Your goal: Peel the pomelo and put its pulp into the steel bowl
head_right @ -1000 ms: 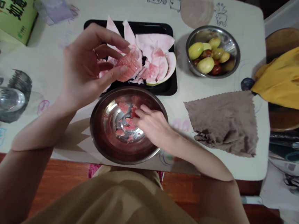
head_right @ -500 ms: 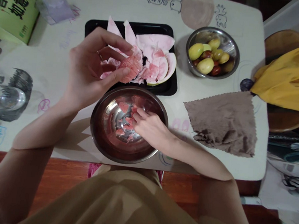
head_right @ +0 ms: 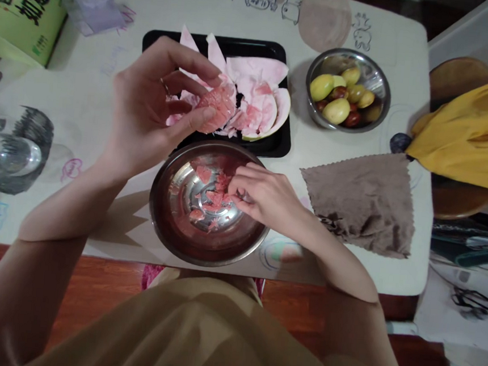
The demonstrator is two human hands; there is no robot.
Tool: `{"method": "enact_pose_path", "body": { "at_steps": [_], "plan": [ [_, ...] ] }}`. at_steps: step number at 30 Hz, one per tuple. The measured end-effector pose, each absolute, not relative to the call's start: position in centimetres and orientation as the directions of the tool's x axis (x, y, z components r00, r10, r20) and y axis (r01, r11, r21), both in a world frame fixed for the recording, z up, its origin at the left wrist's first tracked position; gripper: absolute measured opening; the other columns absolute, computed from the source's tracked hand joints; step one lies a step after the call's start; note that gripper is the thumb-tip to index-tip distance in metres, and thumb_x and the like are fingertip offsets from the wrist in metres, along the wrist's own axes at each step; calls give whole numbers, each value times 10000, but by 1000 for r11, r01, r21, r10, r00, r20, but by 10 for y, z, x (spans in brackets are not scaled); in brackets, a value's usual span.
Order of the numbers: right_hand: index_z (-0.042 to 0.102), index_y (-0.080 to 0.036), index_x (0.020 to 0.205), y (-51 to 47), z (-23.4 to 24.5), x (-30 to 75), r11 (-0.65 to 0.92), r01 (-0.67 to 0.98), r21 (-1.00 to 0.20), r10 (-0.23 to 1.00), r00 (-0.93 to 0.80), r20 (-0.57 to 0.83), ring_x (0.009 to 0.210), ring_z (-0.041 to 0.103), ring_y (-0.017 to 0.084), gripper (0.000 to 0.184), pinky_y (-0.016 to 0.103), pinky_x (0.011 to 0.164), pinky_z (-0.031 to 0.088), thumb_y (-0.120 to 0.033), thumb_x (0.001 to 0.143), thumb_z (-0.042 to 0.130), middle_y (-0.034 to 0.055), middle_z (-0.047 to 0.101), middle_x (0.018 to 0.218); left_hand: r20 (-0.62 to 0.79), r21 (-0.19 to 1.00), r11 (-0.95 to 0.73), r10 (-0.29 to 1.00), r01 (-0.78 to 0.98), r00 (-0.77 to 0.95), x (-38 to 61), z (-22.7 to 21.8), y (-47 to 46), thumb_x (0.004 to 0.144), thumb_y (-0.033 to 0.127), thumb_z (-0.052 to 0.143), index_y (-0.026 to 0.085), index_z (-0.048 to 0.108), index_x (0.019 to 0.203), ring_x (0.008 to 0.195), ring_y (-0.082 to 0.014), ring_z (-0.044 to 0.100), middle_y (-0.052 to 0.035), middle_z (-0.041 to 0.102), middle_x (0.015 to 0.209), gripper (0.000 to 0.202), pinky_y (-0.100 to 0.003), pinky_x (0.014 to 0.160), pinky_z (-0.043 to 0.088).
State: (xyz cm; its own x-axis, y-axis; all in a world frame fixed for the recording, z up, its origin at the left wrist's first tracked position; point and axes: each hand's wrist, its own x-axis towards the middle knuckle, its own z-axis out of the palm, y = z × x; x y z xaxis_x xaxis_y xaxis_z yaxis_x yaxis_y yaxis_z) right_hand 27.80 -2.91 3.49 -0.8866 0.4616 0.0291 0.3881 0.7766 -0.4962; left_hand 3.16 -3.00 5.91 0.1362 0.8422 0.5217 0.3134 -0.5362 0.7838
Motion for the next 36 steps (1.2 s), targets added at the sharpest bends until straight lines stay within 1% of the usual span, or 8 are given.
{"method": "enact_pose_path", "body": {
  "at_steps": [8, 10, 15, 21, 25, 30, 33, 36],
  "plan": [
    [692, -202, 889, -20, 46, 278, 531, 421, -735, 627, -779, 8, 680, 537, 120, 80, 260, 630, 405, -230, 957, 660, -5, 631, 815, 518, 800, -523, 849, 295, 100, 32, 63, -31, 874, 286, 809, 295, 675, 1111, 893, -190, 678, -28, 684, 1147, 272, -262, 546, 503],
    [701, -204, 903, -20, 47, 280, 514, 430, -743, 647, -763, 6, 670, 554, 115, 68, 257, 627, 411, -214, 956, 660, -5, 656, 822, 522, 797, -526, 847, 295, 101, 32, 65, -31, 866, 276, 815, 292, 676, 1111, 898, -192, 677, -29, 681, 1149, 281, -263, 549, 502],
    [747, -208, 903, -37, 36, 282, 750, 451, -484, 460, -881, -110, 813, 665, 167, 131, 293, 674, 405, -183, 977, 642, 23, 742, 913, 477, 833, -475, 876, 285, 65, 33, 69, -34, 876, 353, 795, 374, 691, 1081, 907, -232, 682, -20, 675, 1148, 232, -334, 582, 542],
    [768, -181, 916, -64, 19, 266, 822, 523, -225, 479, -849, -224, 942, 705, 223, 124, 329, 628, 380, -109, 941, 671, 53, 769, 1063, 508, 806, -509, 857, 303, 89, 35, 68, -35, 887, 410, 782, 330, 690, 1105, 889, -221, 690, -35, 680, 1144, 250, -314, 563, 524],
    [762, -172, 898, -66, 23, 257, 818, 547, -179, 498, -828, -257, 963, 701, 220, 159, 326, 602, 369, -79, 950, 644, 58, 772, 1072, 509, 815, -510, 857, 277, 79, 34, 65, -33, 866, 396, 807, 336, 695, 1100, 874, -231, 684, -45, 688, 1134, 266, -331, 584, 522],
    [736, -165, 920, -62, 20, 262, 825, 519, -222, 482, -853, -202, 958, 696, 222, 103, 325, 643, 421, -106, 946, 655, 65, 763, 1056, 508, 808, -511, 857, 294, 92, 33, 64, -32, 865, 434, 798, 348, 682, 1110, 875, -229, 683, -40, 694, 1153, 285, -343, 598, 540],
    [720, -180, 920, -59, 22, 273, 823, 470, -318, 465, -880, -96, 955, 689, 215, 122, 329, 721, 473, -153, 980, 617, 52, 756, 1025, 499, 813, -495, 864, 307, 72, 35, 67, -34, 902, 382, 757, 360, 682, 1097, 895, -214, 685, -14, 682, 1147, 210, -337, 592, 526],
    [717, -223, 917, -52, 37, 283, 739, 483, -469, 540, -842, -17, 884, 683, 199, 146, 333, 721, 489, -204, 1000, 599, 23, 744, 935, 506, 815, -504, 860, 287, 74, 35, 68, -35, 888, 332, 766, 371, 683, 1086, 898, -217, 690, -7, 680, 1139, 218, -331, 558, 499]
  ]
}}
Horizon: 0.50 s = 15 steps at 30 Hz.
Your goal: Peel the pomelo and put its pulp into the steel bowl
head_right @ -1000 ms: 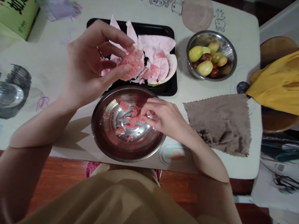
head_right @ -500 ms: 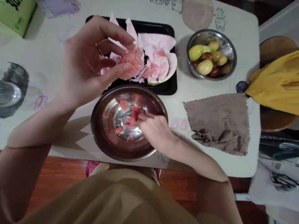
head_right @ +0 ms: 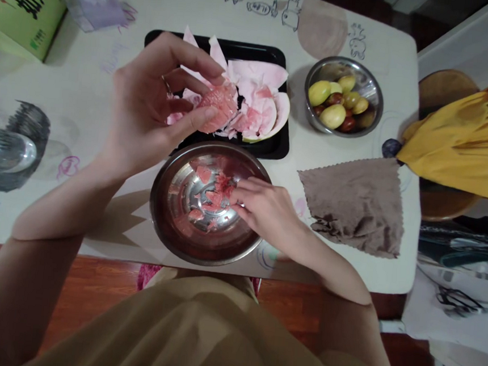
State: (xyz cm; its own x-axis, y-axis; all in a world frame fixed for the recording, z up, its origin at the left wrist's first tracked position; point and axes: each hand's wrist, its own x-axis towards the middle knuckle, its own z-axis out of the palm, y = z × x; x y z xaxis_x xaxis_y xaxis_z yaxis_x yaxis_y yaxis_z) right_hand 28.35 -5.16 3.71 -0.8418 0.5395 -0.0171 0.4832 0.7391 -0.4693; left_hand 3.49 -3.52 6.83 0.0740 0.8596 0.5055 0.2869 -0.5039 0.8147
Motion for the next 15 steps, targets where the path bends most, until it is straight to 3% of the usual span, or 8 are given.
{"method": "enact_pose_path", "body": {
  "at_steps": [2, 5, 8, 15],
  "plan": [
    [722, -245, 926, -40, 51, 286, 653, 504, -565, 637, -769, 49, 835, 673, 198, 132, 345, 712, 497, -258, 1002, 615, 27, 739, 917, 489, 831, -486, 870, 272, 62, 34, 69, -35, 879, 294, 779, 358, 683, 1083, 912, -215, 691, -13, 678, 1141, 234, -323, 562, 497],
    [732, -276, 950, -9, 62, 282, 592, 544, -595, 747, -647, 152, 865, 664, 246, 165, 392, 716, 513, -393, 1001, 627, 58, 744, 942, 499, 831, -492, 866, 261, 43, 32, 69, -34, 875, 271, 791, 334, 685, 1094, 933, -208, 692, -23, 673, 1148, 251, -315, 582, 507],
    [736, -290, 1051, 31, 55, 270, 609, 592, -528, 776, -581, 244, 956, 655, 299, 242, 429, 747, 521, -479, 1006, 593, 94, 737, 1001, 495, 832, -484, 868, 272, 30, 31, 71, -35, 883, 348, 791, 345, 685, 1081, 924, -215, 699, -27, 685, 1161, 225, -339, 595, 537],
    [731, -245, 991, 75, 23, 257, 674, 649, -352, 738, -595, 318, 1000, 617, 298, 189, 445, 849, 516, -404, 994, 628, 105, 715, 981, 478, 843, -458, 878, 282, -3, 28, 73, -34, 879, 400, 796, 317, 680, 1070, 906, -203, 697, -34, 696, 1168, 239, -328, 609, 576]
  ]
}}
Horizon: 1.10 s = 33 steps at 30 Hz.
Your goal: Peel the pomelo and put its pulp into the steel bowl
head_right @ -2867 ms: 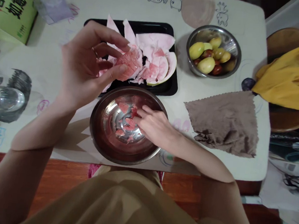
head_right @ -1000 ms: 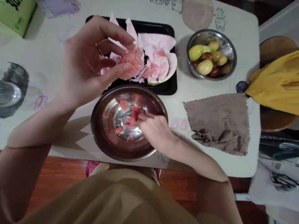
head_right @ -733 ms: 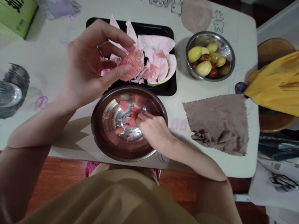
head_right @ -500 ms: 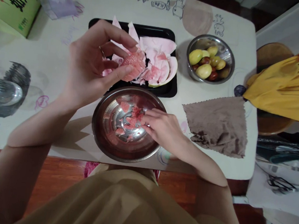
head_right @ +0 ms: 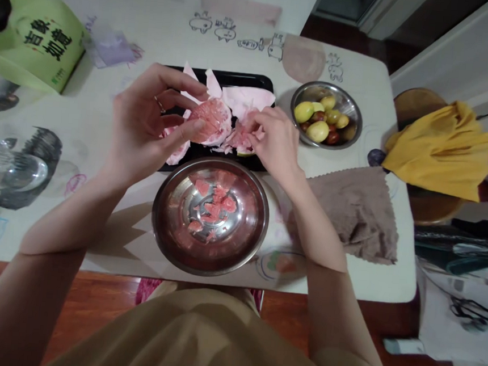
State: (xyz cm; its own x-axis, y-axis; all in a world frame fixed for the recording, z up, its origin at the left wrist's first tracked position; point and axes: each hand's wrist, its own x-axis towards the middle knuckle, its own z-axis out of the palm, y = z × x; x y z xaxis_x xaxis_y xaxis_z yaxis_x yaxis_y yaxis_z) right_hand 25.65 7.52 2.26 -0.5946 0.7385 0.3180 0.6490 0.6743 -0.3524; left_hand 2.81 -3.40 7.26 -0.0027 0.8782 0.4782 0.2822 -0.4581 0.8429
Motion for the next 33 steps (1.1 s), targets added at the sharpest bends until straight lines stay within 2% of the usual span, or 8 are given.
{"method": "enact_pose_path", "body": {
  "at_steps": [5, 10, 18, 22, 25, 27, 30, 33],
  "plan": [
    [719, -249, 1190, 76, 14, 264, 698, 600, -392, 715, -619, 325, 975, 636, 291, 254, 466, 877, 513, -364, 1015, 576, 91, 736, 978, 473, 846, -450, 881, 285, -11, 29, 72, -34, 877, 382, 797, 320, 676, 1074, 914, -198, 702, -32, 702, 1177, 239, -318, 619, 577],
    [763, -254, 1036, 79, 13, 265, 690, 623, -369, 724, -610, 323, 983, 635, 309, 220, 523, 965, 442, -403, 1002, 605, 83, 730, 909, 477, 843, -456, 879, 286, -4, 29, 69, -34, 885, 374, 786, 313, 670, 1095, 935, -201, 701, -48, 701, 1199, 247, -316, 651, 593],
    [739, -272, 1139, 61, 33, 260, 716, 589, -375, 693, -662, 284, 1034, 617, 332, 234, 526, 976, 400, -367, 1015, 564, 99, 733, 1029, 474, 828, -454, 880, 330, 23, 29, 61, -29, 920, 443, 739, 309, 656, 1127, 949, -198, 707, -52, 716, 1188, 260, -319, 671, 607],
    [742, -269, 1133, 32, 46, 251, 791, 488, -369, 592, -762, 262, 1025, 627, 303, 229, 465, 922, 422, -337, 1023, 552, 80, 738, 1067, 528, 771, -501, 848, 394, 45, 29, 55, -23, 937, 420, 727, 284, 663, 1095, 910, -191, 691, -52, 705, 1147, 218, -325, 677, 591],
    [759, -247, 1015, 9, 44, 240, 869, 357, -343, 441, -873, 207, 934, 626, 247, 209, 397, 862, 427, -267, 1023, 552, 50, 735, 948, 607, 665, -557, 791, 498, 74, 30, 51, -19, 989, 380, 639, 328, 674, 1068, 957, -228, 677, -49, 695, 1099, 101, -408, 752, 597],
    [757, -229, 1001, -2, 36, 233, 917, 262, -300, 317, -936, 154, 936, 620, 236, 212, 373, 834, 421, -206, 1012, 546, 51, 733, 935, 646, 616, -595, 757, 517, 101, 29, 48, -16, 1014, 380, 577, 360, 673, 1065, 1014, -248, 664, -44, 695, 1080, 112, -462, 830, 594],
    [741, -198, 1082, -11, 23, 226, 949, 199, -243, 230, -967, 109, 1001, 628, 238, 220, 367, 874, 421, -123, 979, 561, 73, 749, 1055, 638, 644, -606, 762, 466, 110, 29, 45, -13, 994, 447, 586, 377, 669, 1047, 1063, -269, 656, -37, 707, 1061, 121, -501, 889, 576],
    [723, -190, 1159, -12, 16, 224, 943, 220, -249, 252, -962, 108, 1038, 645, 240, 259, 373, 916, 444, -101, 965, 576, 85, 744, 1155, 602, 694, -575, 794, 434, 90, 29, 43, -11, 974, 493, 598, 386, 675, 1015, 1090, -288, 662, -41, 707, 1079, 138, -513, 892, 559]
  ]
}}
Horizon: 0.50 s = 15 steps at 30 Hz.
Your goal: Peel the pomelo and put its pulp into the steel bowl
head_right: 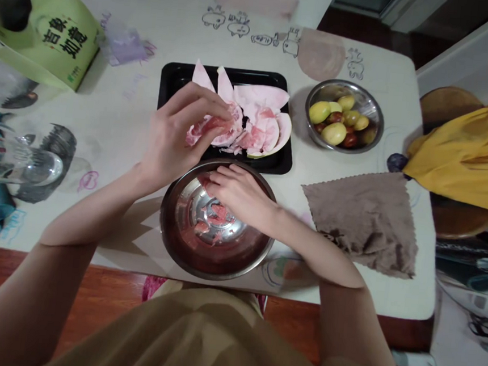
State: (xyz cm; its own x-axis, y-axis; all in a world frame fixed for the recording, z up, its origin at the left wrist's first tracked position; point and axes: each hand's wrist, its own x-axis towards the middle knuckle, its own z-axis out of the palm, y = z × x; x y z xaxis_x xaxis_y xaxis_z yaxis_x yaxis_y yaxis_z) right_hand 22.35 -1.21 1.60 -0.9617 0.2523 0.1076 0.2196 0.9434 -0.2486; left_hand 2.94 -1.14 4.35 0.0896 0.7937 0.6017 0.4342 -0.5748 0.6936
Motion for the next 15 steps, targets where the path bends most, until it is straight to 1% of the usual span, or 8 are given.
{"method": "enact_pose_path", "body": {
  "at_steps": [3, 6, 8, 9, 12, 15],
  "plan": [
    [713, -196, 1202, -11, 15, 223, 934, 218, -285, 258, -959, 113, 1073, 652, 238, 286, 376, 946, 474, -99, 967, 582, 80, 737, 1191, 621, 663, -591, 777, 459, 103, 30, 44, -11, 988, 492, 571, 387, 674, 1000, 1057, -276, 668, -39, 700, 1079, 148, -509, 900, 561],
    [679, -212, 1273, -10, 16, 222, 943, 192, -272, 221, -972, 79, 1114, 638, 229, 337, 363, 969, 485, -88, 982, 563, 69, 719, 1226, 636, 633, -604, 762, 484, 120, 30, 43, -11, 1009, 489, 541, 368, 672, 1009, 1043, -258, 660, -41, 696, 1080, 178, -489, 909, 569],
    [668, -200, 1280, -9, 16, 221, 948, 190, -257, 210, -976, 54, 1113, 629, 232, 343, 359, 956, 488, -80, 976, 563, 76, 709, 1209, 635, 633, -608, 762, 478, 128, 30, 42, -11, 1009, 497, 545, 356, 675, 1002, 1035, -254, 661, -42, 695, 1080, 191, -482, 904, 570],
    [678, -188, 1248, -8, 15, 221, 948, 197, -250, 215, -976, 46, 1097, 627, 237, 317, 361, 936, 490, -79, 973, 564, 81, 708, 1176, 637, 631, -612, 760, 476, 132, 30, 42, -10, 1007, 495, 550, 356, 677, 999, 1029, -254, 663, -40, 695, 1078, 188, -482, 901, 569],
    [708, -174, 1071, -5, 14, 222, 945, 228, -233, 245, -968, 46, 1026, 617, 251, 187, 371, 866, 485, -118, 991, 549, 86, 695, 1051, 664, 593, -627, 736, 506, 132, 30, 43, -11, 1012, 437, 547, 371, 685, 1017, 1026, -259, 666, -46, 696, 1077, 152, -492, 894, 568],
    [698, -173, 1009, -3, 15, 224, 940, 235, -249, 256, -965, 56, 989, 610, 248, 175, 366, 836, 472, -168, 1020, 524, 86, 679, 1014, 673, 578, -630, 727, 518, 133, 31, 45, -14, 998, 401, 569, 396, 692, 1031, 1029, -276, 672, -52, 697, 1086, 128, -501, 885, 571]
  ]
}}
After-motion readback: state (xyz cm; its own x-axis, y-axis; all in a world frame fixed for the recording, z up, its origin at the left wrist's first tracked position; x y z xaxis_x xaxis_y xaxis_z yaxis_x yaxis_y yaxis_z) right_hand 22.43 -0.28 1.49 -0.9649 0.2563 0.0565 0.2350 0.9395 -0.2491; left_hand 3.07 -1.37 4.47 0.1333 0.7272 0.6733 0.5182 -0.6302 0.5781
